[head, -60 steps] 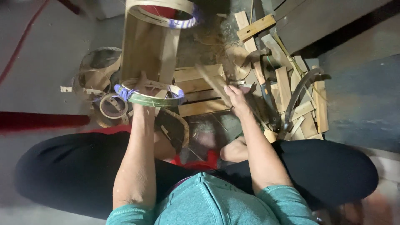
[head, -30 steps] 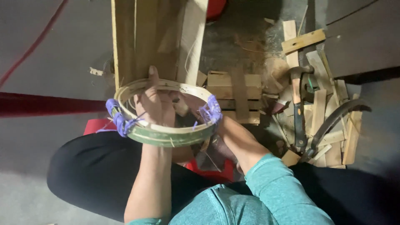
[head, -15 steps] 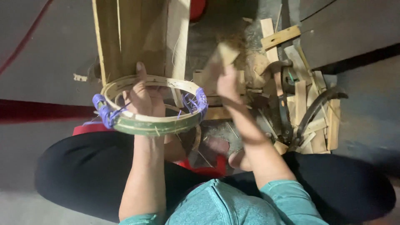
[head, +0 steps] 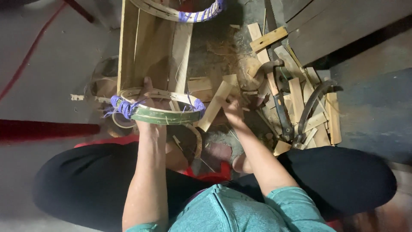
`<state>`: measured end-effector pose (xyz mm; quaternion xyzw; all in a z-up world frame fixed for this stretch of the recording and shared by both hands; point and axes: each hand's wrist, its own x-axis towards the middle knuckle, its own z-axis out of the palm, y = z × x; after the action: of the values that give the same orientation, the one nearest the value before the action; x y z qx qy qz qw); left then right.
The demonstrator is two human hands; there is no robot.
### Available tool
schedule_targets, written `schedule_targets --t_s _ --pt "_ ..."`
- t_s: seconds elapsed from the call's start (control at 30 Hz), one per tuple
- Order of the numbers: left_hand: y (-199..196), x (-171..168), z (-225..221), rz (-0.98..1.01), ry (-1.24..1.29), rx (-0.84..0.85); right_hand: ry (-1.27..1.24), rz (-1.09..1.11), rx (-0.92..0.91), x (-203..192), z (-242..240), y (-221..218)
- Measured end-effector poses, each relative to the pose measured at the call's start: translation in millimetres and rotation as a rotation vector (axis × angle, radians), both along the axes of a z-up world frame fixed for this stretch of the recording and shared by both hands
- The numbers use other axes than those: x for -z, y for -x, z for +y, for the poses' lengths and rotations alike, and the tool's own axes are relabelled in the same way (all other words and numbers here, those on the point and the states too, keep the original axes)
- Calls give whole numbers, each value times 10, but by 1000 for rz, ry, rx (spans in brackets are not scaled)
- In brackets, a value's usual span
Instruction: Assembling a wooden basket by attaching slats to circular hoops using a hammer
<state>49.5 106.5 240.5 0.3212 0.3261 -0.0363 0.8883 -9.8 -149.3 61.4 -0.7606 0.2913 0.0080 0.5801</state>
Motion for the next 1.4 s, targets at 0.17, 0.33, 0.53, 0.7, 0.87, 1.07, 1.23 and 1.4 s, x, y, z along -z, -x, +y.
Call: schedule_targets --t_s 0.17,0.33,0.53,0.7,0.87,1.07,1.23,1.4 --pt "77 -244 -19 -61 -106 37 -55 61 52 820 -58 -40" --pt "50 -473 -35 -5 -38 11 -57 148 86 1138 -9 -211" --pt "-94 272 48 19 4 90 -91 278 102 447 416 -332" --pt "-262 860 59 138 64 219 -27 217 -111 793 409 -470" --pt "73 394 -286 145 -116 240 14 445 144 713 -124 -326" --pt "137 725 -665 87 -273 301 -221 64 380 755 -443 -193" --pt "200 1049 -806 53 -397 351 -119 131 277 597 -513 -75" --pt "181 1393 -883 18 -511 388 41 207 178 641 -810 77"
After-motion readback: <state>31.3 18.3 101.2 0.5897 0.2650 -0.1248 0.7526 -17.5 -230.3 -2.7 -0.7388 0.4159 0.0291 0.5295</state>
